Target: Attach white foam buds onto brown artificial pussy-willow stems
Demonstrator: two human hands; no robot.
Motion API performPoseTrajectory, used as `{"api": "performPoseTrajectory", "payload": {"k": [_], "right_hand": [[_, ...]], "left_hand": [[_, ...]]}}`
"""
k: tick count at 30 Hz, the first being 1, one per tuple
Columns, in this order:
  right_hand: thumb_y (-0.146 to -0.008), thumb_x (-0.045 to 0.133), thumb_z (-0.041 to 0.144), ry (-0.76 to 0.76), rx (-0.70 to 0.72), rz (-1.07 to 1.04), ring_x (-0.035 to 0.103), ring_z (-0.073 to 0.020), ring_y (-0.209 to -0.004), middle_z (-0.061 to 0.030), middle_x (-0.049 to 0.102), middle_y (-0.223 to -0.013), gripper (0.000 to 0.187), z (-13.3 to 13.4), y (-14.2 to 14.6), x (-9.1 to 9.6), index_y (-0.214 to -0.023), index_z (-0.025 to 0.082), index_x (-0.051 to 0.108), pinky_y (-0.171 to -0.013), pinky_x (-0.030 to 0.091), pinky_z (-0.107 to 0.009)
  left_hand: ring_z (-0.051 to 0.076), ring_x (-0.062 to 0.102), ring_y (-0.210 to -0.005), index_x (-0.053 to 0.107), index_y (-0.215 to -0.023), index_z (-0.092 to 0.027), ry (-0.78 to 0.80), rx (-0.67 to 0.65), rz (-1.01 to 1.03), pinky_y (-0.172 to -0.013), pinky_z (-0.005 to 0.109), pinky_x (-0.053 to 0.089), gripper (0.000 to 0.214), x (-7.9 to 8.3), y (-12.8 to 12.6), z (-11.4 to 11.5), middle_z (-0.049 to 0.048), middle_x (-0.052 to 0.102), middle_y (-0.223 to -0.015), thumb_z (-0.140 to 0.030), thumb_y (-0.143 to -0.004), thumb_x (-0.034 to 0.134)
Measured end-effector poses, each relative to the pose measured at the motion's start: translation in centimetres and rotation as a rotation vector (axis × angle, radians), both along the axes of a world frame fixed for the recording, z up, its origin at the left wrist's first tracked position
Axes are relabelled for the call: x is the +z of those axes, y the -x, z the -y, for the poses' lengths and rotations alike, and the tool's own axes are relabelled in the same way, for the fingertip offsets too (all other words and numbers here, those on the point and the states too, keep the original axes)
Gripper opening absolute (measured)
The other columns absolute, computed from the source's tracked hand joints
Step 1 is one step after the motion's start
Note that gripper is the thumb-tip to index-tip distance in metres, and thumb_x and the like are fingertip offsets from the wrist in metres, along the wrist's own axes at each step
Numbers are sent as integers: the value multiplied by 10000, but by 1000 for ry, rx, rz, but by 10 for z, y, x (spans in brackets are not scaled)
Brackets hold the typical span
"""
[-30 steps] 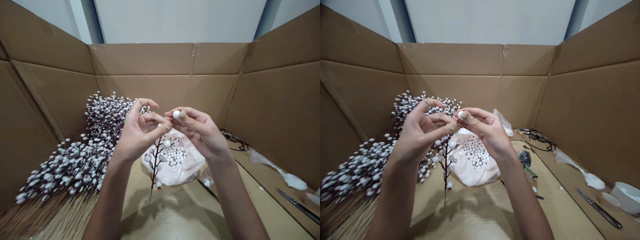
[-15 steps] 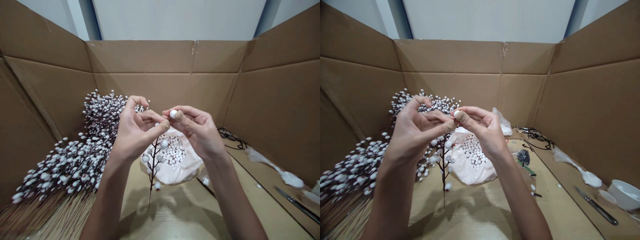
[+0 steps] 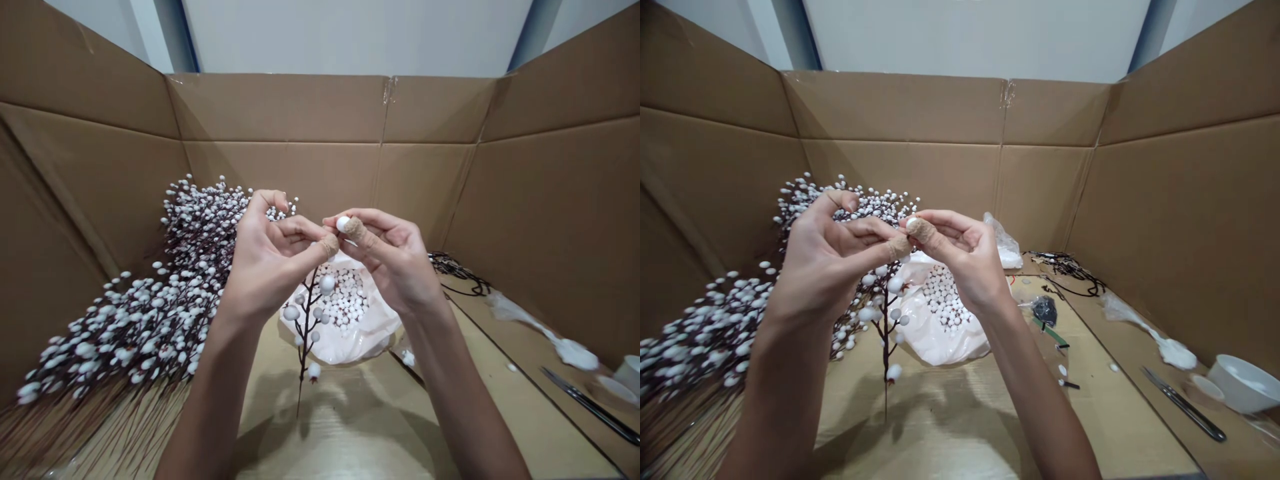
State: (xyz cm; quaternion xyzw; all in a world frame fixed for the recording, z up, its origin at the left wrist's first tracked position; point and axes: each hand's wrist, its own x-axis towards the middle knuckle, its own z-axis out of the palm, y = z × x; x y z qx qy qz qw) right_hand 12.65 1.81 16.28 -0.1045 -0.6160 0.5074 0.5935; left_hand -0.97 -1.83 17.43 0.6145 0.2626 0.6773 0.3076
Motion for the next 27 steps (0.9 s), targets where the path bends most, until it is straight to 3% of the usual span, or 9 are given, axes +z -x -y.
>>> {"api": "performPoseTrajectory", "payload": {"k": [8, 14, 17, 27], "right_hand": [[-656, 758, 300, 31, -46, 20, 666, -175, -839, -37, 728, -860, 146, 0, 0, 1, -766, 218, 709, -831, 535, -365], [-714, 713, 329, -12, 25, 95, 667, -179, -881, -38, 722, -903, 144, -2, -11, 4, -799, 214, 719, -849, 531, -355], [-706, 720, 349, -17, -4, 110, 669, -172, -842, -34, 723, -875, 150, -3, -14, 5, -763, 210, 713, -816, 544, -345], [-690, 731, 380, -26, -73, 63, 665, -165, -807, -35, 722, -848, 179, -8, -4, -3, -753, 214, 719, -788, 547, -342]], "left_hand": [[142, 674, -613, 301, -832, -246, -14, 7, 11, -640, 261, 550, 530, 0, -2, -2, -75, 658, -604, -109, -589, 751], [132, 660, -567, 298, -838, -244, 25, -5, -8, -561, 226, 535, 519, -1, -3, -3, -76, 628, -624, -99, -592, 732], [130, 654, -550, 302, -843, -245, 43, -8, -39, -532, 227, 534, 513, -2, -5, -2, -76, 613, -639, -117, -601, 735], [128, 652, -594, 269, -807, -249, -28, 85, -19, -600, 250, 535, 509, -5, -11, -3, -83, 598, -621, -69, -620, 707]]}}
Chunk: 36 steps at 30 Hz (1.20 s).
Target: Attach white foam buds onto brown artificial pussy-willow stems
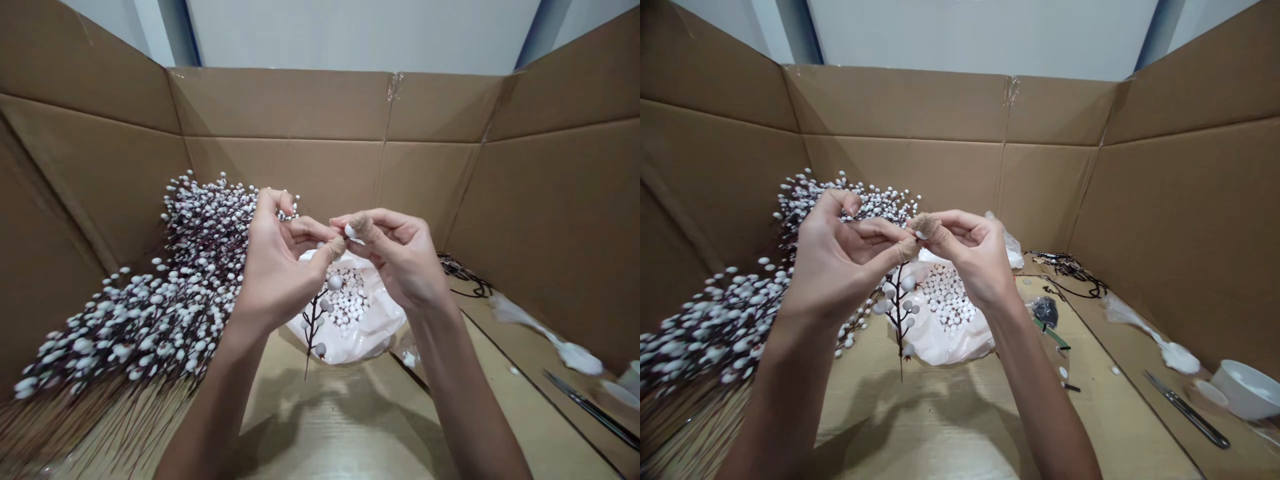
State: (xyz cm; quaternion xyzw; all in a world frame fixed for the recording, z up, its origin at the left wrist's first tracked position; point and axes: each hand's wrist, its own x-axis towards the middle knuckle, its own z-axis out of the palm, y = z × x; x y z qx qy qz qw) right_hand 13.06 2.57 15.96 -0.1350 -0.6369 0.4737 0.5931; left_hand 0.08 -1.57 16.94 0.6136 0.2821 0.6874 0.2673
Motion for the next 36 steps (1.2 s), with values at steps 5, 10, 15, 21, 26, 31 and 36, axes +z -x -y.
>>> {"api": "performPoseTrajectory", "payload": {"k": [5, 10, 15, 21, 26, 31, 36], "right_hand": [[-687, 736, 362, -5, -57, -4, 665, -167, -807, -40, 722, -840, 160, 2, 4, 1, -746, 214, 721, -785, 543, -343], [-697, 730, 345, -16, -62, -16, 666, -172, -827, -36, 722, -853, 127, 2, 7, 0, -747, 228, 723, -799, 539, -352], [-726, 710, 296, -30, -43, -36, 669, -167, -828, -32, 723, -862, 77, 1, 9, -2, -755, 226, 723, -820, 537, -356], [-732, 704, 300, -24, -49, -32, 668, -165, -839, -25, 724, -879, 69, -2, 11, -4, -762, 241, 722, -830, 535, -353], [-720, 718, 292, -11, -8, -58, 665, -156, -812, -26, 724, -860, 69, -5, 10, -5, -755, 233, 724, -826, 531, -345], [-733, 697, 368, 36, 73, -15, 660, -161, -869, -38, 717, -900, 183, -9, 1, 1, -795, 196, 714, -874, 512, -344], [-816, 566, 485, 26, 161, 127, 615, -192, -1029, -88, 665, -1082, 409, -16, -28, 4, -1081, 186, 654, -961, 454, -370]], "left_hand": [[154, 662, -615, 269, -823, -250, -6, 23, 7, -624, 271, 533, 522, -1, 0, -2, -75, 614, -600, -59, -616, 709], [165, 669, -614, 267, -822, -253, -13, 45, 7, -630, 285, 546, 512, -2, 1, -2, -70, 625, -589, -58, -636, 702], [136, 663, -594, 257, -810, -252, -27, 61, 10, -630, 260, 544, 520, -2, 1, -3, -86, 629, -581, -59, -634, 707], [136, 669, -603, 251, -804, -250, -35, 77, 26, -643, 269, 542, 512, -2, 0, -5, -95, 622, -568, -15, -634, 672], [141, 674, -612, 248, -811, -247, -24, 77, 25, -635, 254, 540, 530, -3, 0, -8, -89, 620, -578, -23, -619, 688], [125, 675, -596, 245, -805, -246, -46, 55, 12, -608, 225, 544, 507, -3, 1, -12, -85, 632, -585, -46, -628, 676], [118, 673, -585, 246, -810, -248, -69, 71, 28, -609, 226, 544, 499, 0, 11, -12, -79, 653, -608, -59, -622, 669]]}}
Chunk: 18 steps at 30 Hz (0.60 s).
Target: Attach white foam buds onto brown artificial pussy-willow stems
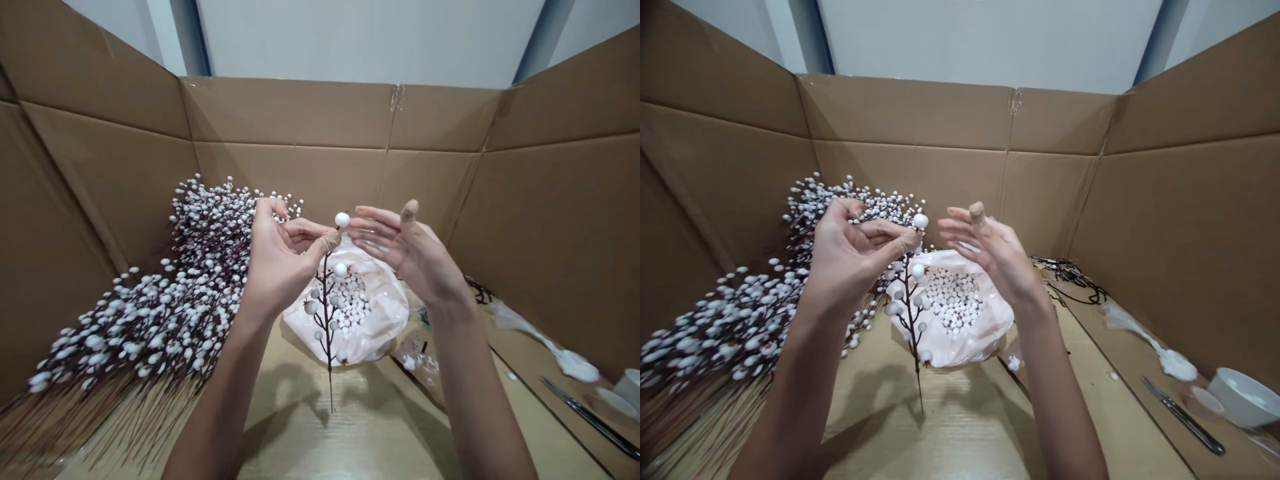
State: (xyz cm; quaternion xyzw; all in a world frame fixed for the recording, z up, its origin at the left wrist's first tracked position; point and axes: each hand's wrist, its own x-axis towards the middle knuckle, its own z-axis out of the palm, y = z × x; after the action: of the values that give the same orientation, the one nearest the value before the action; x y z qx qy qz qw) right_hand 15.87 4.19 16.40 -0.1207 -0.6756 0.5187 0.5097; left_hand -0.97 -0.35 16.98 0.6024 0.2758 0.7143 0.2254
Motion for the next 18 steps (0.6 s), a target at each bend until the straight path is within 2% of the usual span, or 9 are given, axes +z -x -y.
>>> {"api": "performPoseTrajectory", "payload": {"k": [2, 4, 6, 8, 10, 11, 13, 16, 18], "right_hand": [[-811, 593, 442, 17, 28, 205, 613, -186, -1015, -82, 650, -1097, 442, -1, -9, -6, -1186, 209, 592, -931, 469, -356], [-744, 682, 383, 38, 79, 501, 620, -175, -952, -75, 632, -1101, 564, 0, -11, -18, -1263, 228, 527, -845, 501, -320], [-636, 772, 346, 56, 130, 766, 617, -163, -860, -78, 618, -1092, 750, 6, -3, -38, -1313, 220, 473, -732, 513, -281], [-570, 807, 349, 83, 145, 884, 603, -144, -753, -70, 633, -1012, 786, 14, 13, -61, -1279, 193, 506, -637, 495, -250], [-626, 758, 398, 120, 108, 824, 574, -117, -652, -50, 647, -863, 486, 24, 33, -84, -1031, 152, 651, -577, 462, -225], [-662, 721, 424, 144, 74, 766, 557, -107, -610, -40, 641, -789, 368, 29, 43, -93, -888, 137, 674, -553, 447, -218], [-695, 673, 462, 202, 26, 649, 528, -96, -539, -18, 606, -654, 333, 37, 61, -105, -705, 130, 645, -521, 427, -216], [-660, 693, 473, 235, 15, 562, 529, -102, -512, 2, 572, -561, 346, 43, 77, -109, -646, 135, 623, -525, 429, -222], [-650, 704, 468, 215, -7, 534, 555, -114, -536, -5, 580, -564, 344, 45, 82, -107, -617, 136, 619, -549, 443, -228]], "left_hand": [[117, 673, -591, 246, -811, -248, -7, 11, 18, -623, 231, 540, 497, 1, 6, -1, -78, 656, -609, -68, -621, 668], [115, 670, -591, 245, -814, -247, -6, 22, 41, -625, 231, 533, 494, 2, 11, -3, -78, 658, -611, -75, -622, 667], [112, 663, -579, 241, -819, -248, -7, 35, 70, -619, 231, 524, 496, 2, 16, -5, -79, 657, -608, -77, -621, 662], [111, 658, -574, 234, -826, -249, -12, 49, 101, -627, 237, 519, 507, 3, 20, -8, -80, 652, -606, -74, -614, 660], [114, 657, -586, 229, -837, -250, -13, 61, 123, -656, 251, 517, 519, 3, 24, -10, -82, 643, -608, -74, -609, 661], [115, 657, -597, 228, -843, -250, -8, 66, 130, -673, 259, 516, 519, 3, 27, -12, -82, 638, -613, -78, -613, 661], [114, 650, -610, 224, -853, -250, 6, 77, 147, -697, 271, 509, 508, 3, 32, -14, -79, 627, -622, -90, -637, 654], [118, 639, -650, 221, -868, -247, 32, 65, 174, -725, 288, 497, 486, 1, 42, -19, -49, 620, -675, -121, -680, 651], [138, 637, -746, 228, -883, -245, 60, 65, 183, -754, 306, 490, 482, -1, 47, -21, 0, 617, -780, -166, -698, 666]]}}
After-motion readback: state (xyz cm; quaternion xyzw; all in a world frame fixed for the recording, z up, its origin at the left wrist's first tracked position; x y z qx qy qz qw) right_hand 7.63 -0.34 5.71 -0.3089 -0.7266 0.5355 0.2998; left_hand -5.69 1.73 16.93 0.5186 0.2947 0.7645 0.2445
